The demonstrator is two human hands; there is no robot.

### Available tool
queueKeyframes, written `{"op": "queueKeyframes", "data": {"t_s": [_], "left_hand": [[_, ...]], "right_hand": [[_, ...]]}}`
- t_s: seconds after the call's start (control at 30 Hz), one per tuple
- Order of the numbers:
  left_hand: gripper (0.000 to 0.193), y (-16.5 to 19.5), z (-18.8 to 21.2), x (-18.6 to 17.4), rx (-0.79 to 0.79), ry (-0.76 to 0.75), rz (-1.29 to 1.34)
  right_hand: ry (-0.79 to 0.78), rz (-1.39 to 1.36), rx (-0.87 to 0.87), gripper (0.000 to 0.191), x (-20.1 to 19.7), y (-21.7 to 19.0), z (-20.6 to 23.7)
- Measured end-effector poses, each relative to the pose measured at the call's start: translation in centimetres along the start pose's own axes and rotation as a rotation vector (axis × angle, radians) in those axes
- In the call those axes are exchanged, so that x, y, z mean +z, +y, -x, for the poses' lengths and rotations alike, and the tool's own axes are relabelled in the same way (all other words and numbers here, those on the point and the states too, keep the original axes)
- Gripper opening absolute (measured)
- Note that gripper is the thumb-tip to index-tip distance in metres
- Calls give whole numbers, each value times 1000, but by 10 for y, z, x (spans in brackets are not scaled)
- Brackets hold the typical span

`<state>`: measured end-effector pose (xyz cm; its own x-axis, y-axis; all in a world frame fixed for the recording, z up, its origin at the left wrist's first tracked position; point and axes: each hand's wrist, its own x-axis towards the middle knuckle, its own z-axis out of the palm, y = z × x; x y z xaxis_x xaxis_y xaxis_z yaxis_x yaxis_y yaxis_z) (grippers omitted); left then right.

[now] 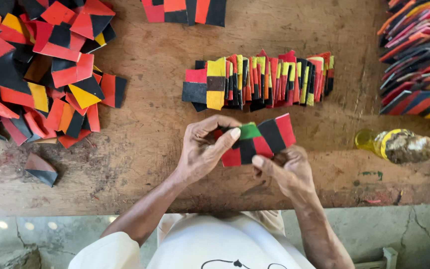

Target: The person picks colorful cut leather pieces from a pile on a wooden workbench and aligns them edge to edge, pressing them together into patchwork panels. They stack the assembled panels into piles alongside other finished stacks of pieces.

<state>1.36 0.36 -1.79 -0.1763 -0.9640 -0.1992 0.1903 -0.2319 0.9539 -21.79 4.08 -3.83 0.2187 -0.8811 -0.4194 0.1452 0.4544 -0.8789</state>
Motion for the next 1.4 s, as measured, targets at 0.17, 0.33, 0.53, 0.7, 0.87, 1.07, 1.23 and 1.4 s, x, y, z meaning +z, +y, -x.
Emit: {"op": "queueKeyframes", "data": {"t_s": [0.17, 0.33, 0.53, 0.7, 0.87, 1.07, 1.23, 1.4], "left_hand": [[47, 7, -5, -4, -89, -163, 207], [43, -1, -6, 3, -174, -226, 268], [39, -16, -8, 4, -178, -209, 326], [42, -22, -8, 1, -188, -254, 314], [39, -19, -8, 2, -209, -219, 331], [34, -11, -9, 2, -180, -170, 212], [32, -8, -10, 2, -191, -166, 246], [32, -12, -10, 4, -172, -142, 271]], "right_hand": [[176, -25, -129, 10, 6, -14, 1], [196, 11, -181, 12, 10, -33, 6], [153, -31, -162, 16, 11, -26, 0], [47, -85, -171, 10, 6, -24, -3], [104, 45, -213, 15, 8, -27, -5], [174, 76, -194, 22, 18, -34, -4], [169, 107, -197, 23, 22, -38, -7], [167, 168, -227, 23, 24, -40, -8]]}}
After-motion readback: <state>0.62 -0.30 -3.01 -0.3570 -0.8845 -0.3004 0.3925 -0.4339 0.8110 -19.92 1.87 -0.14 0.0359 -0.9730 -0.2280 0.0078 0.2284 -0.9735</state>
